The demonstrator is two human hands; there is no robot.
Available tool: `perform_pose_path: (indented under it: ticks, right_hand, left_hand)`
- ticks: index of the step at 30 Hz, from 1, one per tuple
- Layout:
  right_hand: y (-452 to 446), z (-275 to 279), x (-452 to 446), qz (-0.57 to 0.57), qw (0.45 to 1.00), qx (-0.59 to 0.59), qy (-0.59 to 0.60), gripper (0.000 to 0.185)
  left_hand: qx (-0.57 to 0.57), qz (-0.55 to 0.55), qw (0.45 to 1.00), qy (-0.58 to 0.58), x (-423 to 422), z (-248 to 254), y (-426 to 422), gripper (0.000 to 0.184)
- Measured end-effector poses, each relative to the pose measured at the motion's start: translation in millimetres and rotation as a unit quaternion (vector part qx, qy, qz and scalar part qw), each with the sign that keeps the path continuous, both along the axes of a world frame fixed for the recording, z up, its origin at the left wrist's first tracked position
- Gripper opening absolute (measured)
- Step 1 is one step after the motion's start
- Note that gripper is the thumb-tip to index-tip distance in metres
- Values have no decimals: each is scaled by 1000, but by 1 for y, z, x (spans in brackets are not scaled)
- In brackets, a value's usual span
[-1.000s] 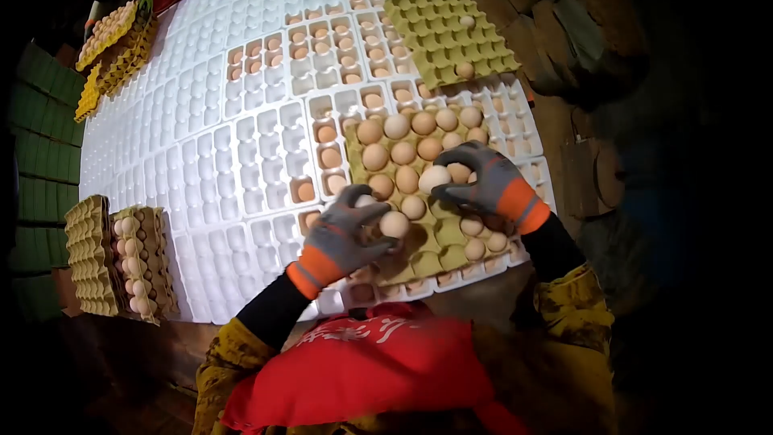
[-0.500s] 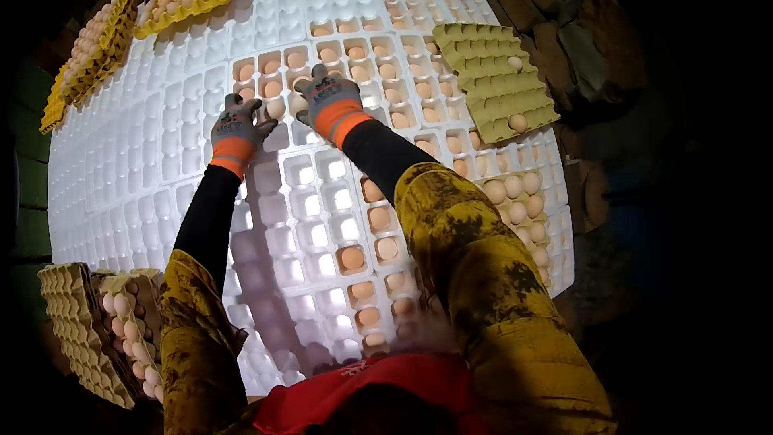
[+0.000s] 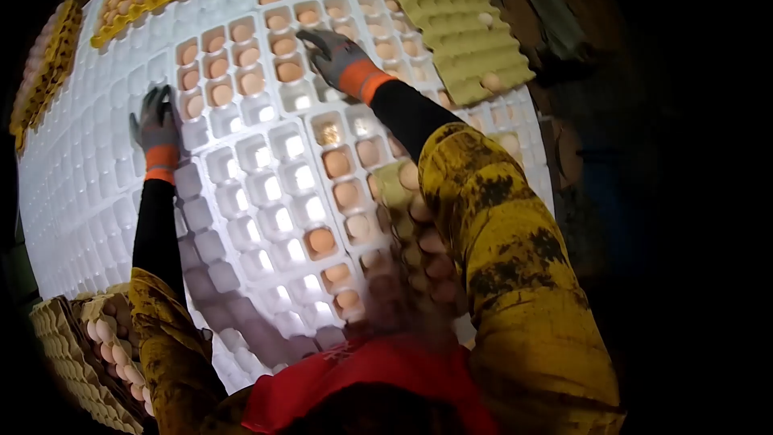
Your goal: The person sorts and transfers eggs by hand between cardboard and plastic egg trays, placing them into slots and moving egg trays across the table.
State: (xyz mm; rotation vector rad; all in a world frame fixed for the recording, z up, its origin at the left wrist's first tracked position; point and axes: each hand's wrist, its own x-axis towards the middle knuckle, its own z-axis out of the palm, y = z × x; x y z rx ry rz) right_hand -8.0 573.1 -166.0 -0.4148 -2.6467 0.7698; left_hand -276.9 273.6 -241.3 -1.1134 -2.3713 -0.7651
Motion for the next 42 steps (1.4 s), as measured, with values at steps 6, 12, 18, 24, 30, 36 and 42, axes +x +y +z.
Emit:
perform_pose_path:
  ticks: [6, 12, 18, 24, 30, 36, 42]
  right_hand:
    - [4, 131, 136, -9, 957, -234, 173, 36]
    - [-89, 186, 325, -124, 922, -360, -63, 30]
    - [-159, 115, 368, 75, 960, 130, -235, 56]
    - [-136, 102, 399, -65, 855, -498, 129, 45]
    - [-124, 120, 357, -13, 987, -153, 41, 49]
    - [-126, 90, 334, -7, 954, 203, -222, 60]
    - [-109, 71, 358, -43, 982, -154, 96, 43]
  left_hand:
    - [167, -94, 951, -241, 92, 83, -23, 35]
    - [46, -289, 859, -420, 336, 166, -42, 34]
    - [-210, -437, 857, -172, 489, 192, -29, 49]
    - [77, -345, 795, -493, 496, 164, -37, 30]
    - [-54, -251, 965, -50, 503, 132, -4, 28]
    - [-174, -241, 950, -93, 496, 119, 16, 28]
    - [186, -309, 536, -763, 433, 108, -25, 54]
